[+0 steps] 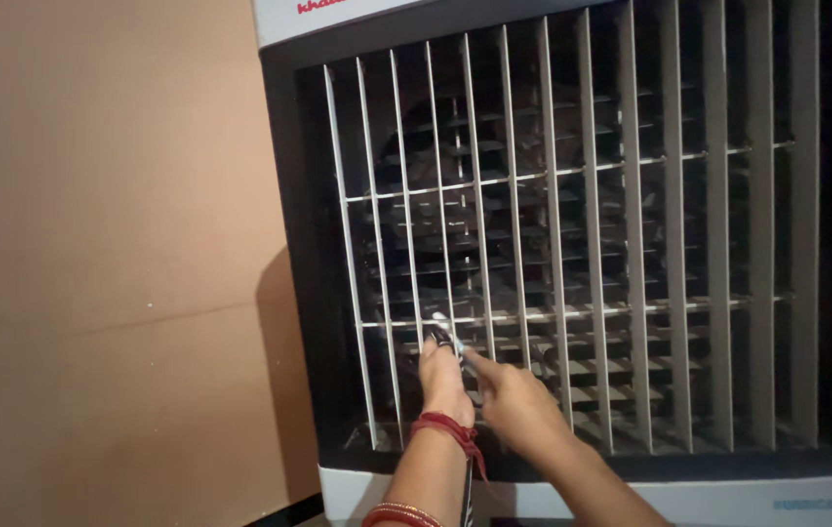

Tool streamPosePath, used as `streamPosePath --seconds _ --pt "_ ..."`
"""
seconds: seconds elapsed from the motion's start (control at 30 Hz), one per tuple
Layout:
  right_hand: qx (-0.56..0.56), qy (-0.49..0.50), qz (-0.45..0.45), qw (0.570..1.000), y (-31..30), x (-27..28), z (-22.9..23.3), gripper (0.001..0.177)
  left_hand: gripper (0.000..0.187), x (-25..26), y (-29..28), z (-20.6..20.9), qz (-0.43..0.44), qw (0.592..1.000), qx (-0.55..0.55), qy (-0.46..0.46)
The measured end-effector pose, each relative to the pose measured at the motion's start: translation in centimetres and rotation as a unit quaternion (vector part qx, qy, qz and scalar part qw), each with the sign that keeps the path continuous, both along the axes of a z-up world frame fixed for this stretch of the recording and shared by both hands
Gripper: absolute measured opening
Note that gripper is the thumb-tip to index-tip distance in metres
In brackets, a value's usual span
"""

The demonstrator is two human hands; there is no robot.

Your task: The person uses a toothbrush to scrub the vertical bars and horizontal crossbars of a black air cooler grill. The person repeatedly scrubs different sections of the grill, moving from the center to the sides and top to bottom, to remove dust and debris.

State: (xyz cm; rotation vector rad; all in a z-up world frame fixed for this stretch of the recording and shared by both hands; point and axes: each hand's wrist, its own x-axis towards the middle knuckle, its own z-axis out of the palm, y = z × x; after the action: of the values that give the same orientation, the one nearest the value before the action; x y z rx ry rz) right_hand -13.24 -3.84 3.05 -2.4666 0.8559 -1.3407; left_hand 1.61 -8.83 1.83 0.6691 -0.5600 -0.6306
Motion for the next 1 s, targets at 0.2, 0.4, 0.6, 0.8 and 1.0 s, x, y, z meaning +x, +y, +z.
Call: streamPosePath --seconds 0.2,0.4,0.6,0.8,1.0 --pt "-0.009 0.149 -0.123 0.981 2.6 -2.3 0.9 0.061 0.033 0.6 -1.2 -0.5 0.034 0.999 0.001 0.007" --pt "-0.052 0.149 -0.194 0.968 4.1 0.0 0.2 0.071 0.034 1.7 -3.2 -0.9 0.058 0.998 -0.010 -0.015" --pt "-0.077 0.161 -0.194 0.965 3.0 1.7 1.1 0.073 0.035 1.4 -1.7 -0.3 0.015 0.999 -0.034 -0.036" --pt "-0.092 0.192 -0.224 0.951 4.1 1.9 1.3 0.057 0.044 2.5 -3.5 -1.6 0.030 0.998 0.042 -0.047" --pt "-0.132 0.170 -0.228 0.950 3.5 2.6 1.6 0.043 0.050 1.4 -1.7 0.3 0.037 0.994 0.069 -0.070"
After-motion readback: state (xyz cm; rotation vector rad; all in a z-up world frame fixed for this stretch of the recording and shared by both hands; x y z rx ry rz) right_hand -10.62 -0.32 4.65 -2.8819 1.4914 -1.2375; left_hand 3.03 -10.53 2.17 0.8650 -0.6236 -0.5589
